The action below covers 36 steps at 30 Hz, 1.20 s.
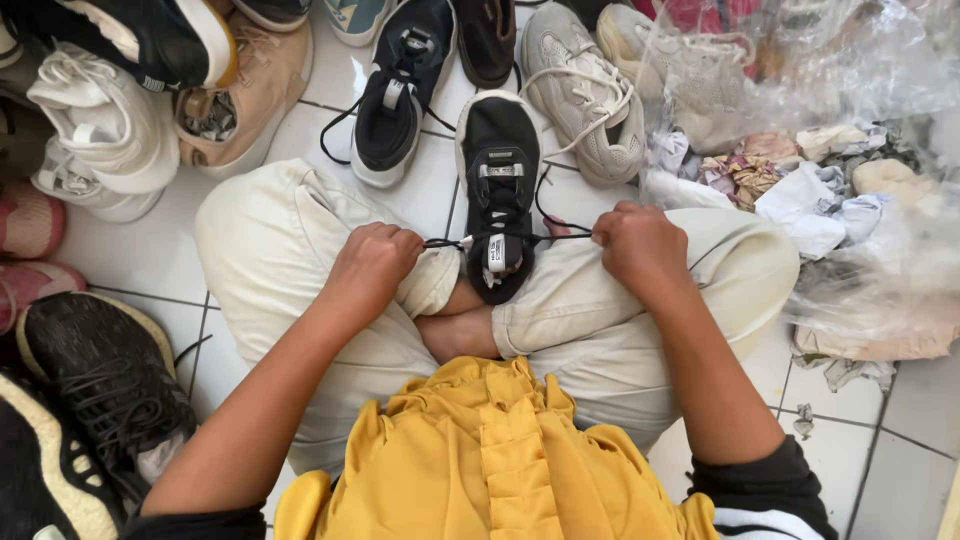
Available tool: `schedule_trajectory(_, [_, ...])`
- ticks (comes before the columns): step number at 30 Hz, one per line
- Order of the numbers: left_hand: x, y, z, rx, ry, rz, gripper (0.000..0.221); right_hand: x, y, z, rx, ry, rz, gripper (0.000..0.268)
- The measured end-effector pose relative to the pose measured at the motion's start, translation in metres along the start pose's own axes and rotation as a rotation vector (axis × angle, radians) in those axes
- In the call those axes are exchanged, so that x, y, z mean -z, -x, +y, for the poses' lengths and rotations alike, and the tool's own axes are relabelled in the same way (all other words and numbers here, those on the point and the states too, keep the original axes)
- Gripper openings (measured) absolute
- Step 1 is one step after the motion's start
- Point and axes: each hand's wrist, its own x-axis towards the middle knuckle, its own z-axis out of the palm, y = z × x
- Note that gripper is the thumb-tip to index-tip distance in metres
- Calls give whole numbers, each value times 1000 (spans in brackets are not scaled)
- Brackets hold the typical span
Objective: The person stuffs the inside of a black sneaker with crumpled paper from a pile and then ties the shoelaces into a knot.
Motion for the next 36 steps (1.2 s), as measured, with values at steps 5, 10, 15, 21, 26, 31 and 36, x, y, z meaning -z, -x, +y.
schedule_trajectory(5, [-9, 8, -12, 44, 1, -21, 14, -4, -15, 1, 6, -3, 30, 9])
schedule_trajectory(10, [-5, 0, -23, 73, -11, -49, 15, -24, -37, 15, 30, -4, 51, 8])
schedule_trajectory(15, [49, -35, -24, 243, 208, -458, 23, 30, -37, 31, 73, -239, -34, 18])
schedule_trajectory(21, [93, -72, -3, 402, 372, -699, 19, 97, -23, 58, -42, -289, -55, 23])
schedule_trajectory(26, [89, -77, -4, 510, 913, -611, 21, 112, -8, 94, -121, -318, 50, 28])
schedule_trajectory(31, [141, -96, 16, 610, 478, -721, 23, 126, 6, 113, -223, -330, 105, 28])
schedule_trajectory(36, [173, -98, -16, 247, -523, -587, 30, 87, -18, 173, -64, 108, 583, 15])
